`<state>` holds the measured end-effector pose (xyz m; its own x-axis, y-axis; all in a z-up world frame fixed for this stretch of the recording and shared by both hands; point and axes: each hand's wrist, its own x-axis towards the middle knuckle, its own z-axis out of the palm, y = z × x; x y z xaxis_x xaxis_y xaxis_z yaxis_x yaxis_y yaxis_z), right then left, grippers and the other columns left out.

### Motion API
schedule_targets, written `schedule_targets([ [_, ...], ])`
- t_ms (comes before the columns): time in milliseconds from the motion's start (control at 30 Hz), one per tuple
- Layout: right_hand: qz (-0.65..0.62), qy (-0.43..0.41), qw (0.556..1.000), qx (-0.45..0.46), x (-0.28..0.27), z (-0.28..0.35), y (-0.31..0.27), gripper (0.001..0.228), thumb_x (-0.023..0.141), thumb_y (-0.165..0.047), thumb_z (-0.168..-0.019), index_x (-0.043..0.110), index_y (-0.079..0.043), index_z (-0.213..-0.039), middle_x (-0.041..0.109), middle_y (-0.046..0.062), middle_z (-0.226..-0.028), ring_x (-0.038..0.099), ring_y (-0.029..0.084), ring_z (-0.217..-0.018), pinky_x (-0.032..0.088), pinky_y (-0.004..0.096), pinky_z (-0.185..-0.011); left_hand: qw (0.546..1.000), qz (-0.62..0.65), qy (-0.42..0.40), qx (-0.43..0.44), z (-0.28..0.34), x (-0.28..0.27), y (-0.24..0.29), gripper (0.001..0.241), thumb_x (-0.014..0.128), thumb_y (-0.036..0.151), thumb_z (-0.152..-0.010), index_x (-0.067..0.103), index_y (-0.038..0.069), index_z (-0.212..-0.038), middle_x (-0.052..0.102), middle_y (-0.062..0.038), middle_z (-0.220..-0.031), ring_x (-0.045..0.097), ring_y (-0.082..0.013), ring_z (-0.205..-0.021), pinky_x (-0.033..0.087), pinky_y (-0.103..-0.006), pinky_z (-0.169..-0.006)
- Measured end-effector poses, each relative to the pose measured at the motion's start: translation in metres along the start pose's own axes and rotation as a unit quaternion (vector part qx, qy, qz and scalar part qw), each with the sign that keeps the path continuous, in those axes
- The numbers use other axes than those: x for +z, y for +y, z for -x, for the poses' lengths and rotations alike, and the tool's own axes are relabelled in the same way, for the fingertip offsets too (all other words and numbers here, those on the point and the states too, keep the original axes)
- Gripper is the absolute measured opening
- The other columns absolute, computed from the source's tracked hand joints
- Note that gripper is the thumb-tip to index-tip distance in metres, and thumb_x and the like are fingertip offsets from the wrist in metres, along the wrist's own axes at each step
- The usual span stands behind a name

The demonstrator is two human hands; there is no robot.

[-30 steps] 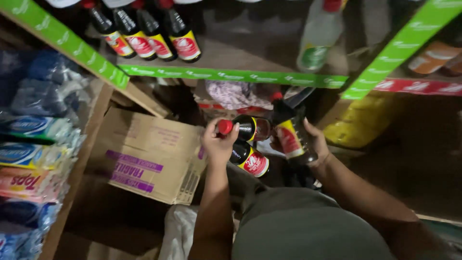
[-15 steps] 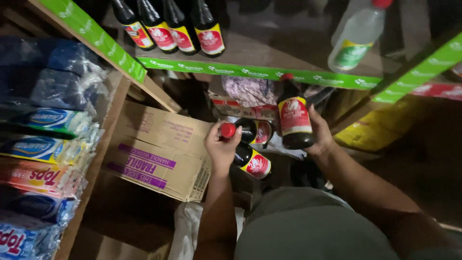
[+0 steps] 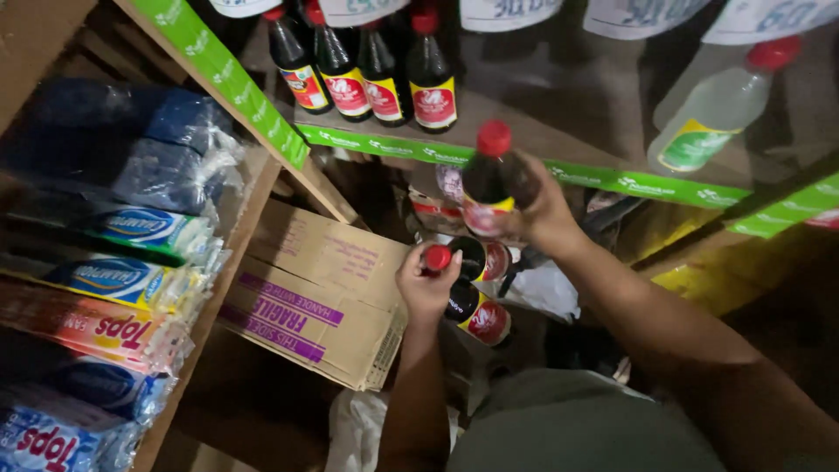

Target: Stocking grocery store shelves with soy sauce and canned goods.

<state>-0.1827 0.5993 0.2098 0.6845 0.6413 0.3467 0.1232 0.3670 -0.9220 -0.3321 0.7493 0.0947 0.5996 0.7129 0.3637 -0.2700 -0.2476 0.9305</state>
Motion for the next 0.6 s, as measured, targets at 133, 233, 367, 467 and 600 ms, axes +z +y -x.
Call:
schedule_targets([
  [133, 0.009, -0.005, 0.997, -0.075, 0.022, -0.053, 0.037, 0.092, 0.088, 0.004, -0.079, 0.038, 0.000, -0.156, 0.058, 0.010, -0.149, 0.055, 0.022, -0.140, 0.041, 0.039, -0.123, 1.000, 0.001, 0.009, -0.006, -0.004, -0.012, 0.000, 0.036, 0.090, 0.010, -0.079, 0.069, 0.000, -0.107, 0.070, 0.001, -0.086, 0.063, -0.0058, -0.077, 0.055, -0.0225, -0.071],
  [233, 0.131, 0.036, 0.977, -0.161, 0.041, -0.083, 0.041, 0.095, 0.092, 0.005, -0.077, 0.040, -0.002, -0.156, 0.053, 0.012, -0.145, 0.054, 0.024, -0.139, 0.041, 0.039, -0.122, 1.000, -0.003, 0.025, -0.015, -0.006, -0.019, -0.004, 0.034, 0.090, 0.010, -0.079, 0.069, 0.001, -0.105, 0.069, 0.001, -0.086, 0.062, -0.0056, -0.076, 0.054, -0.0222, -0.071],
  [367, 0.204, 0.105, 0.960, -0.160, 0.053, -0.106, 0.048, 0.089, 0.093, 0.002, -0.076, 0.046, -0.004, -0.151, 0.053, 0.014, -0.142, 0.058, 0.026, -0.134, 0.047, 0.039, -0.116, 0.998, 0.020, 0.033, -0.040, -0.007, -0.026, 0.001, 0.033, 0.089, 0.008, -0.078, 0.069, 0.001, -0.104, 0.069, 0.001, -0.085, 0.062, -0.0057, -0.076, 0.054, -0.0222, -0.071],
  [467, 0.230, 0.143, 0.950, -0.154, 0.049, -0.121, 0.063, 0.086, 0.092, 0.001, -0.077, 0.047, -0.003, -0.150, 0.054, 0.014, -0.143, 0.058, 0.028, -0.134, 0.047, 0.040, -0.113, 0.998, 0.033, 0.030, -0.051, -0.010, -0.027, -0.001, 0.032, 0.089, 0.007, -0.078, 0.070, 0.000, -0.103, 0.070, 0.001, -0.085, 0.063, -0.0058, -0.076, 0.054, -0.0226, -0.071],
  [600, 0.233, 0.168, 0.940, -0.183, 0.040, -0.136, 0.079, 0.083, 0.089, 0.004, -0.083, 0.044, -0.001, -0.152, 0.046, 0.014, -0.143, 0.056, 0.031, -0.136, 0.051, 0.040, -0.113, 0.998, 0.041, 0.023, -0.047, -0.014, -0.026, 0.000, 0.031, 0.089, 0.007, -0.078, 0.070, 0.000, -0.102, 0.070, 0.001, -0.086, 0.063, -0.0057, -0.077, 0.054, -0.0231, -0.072],
])
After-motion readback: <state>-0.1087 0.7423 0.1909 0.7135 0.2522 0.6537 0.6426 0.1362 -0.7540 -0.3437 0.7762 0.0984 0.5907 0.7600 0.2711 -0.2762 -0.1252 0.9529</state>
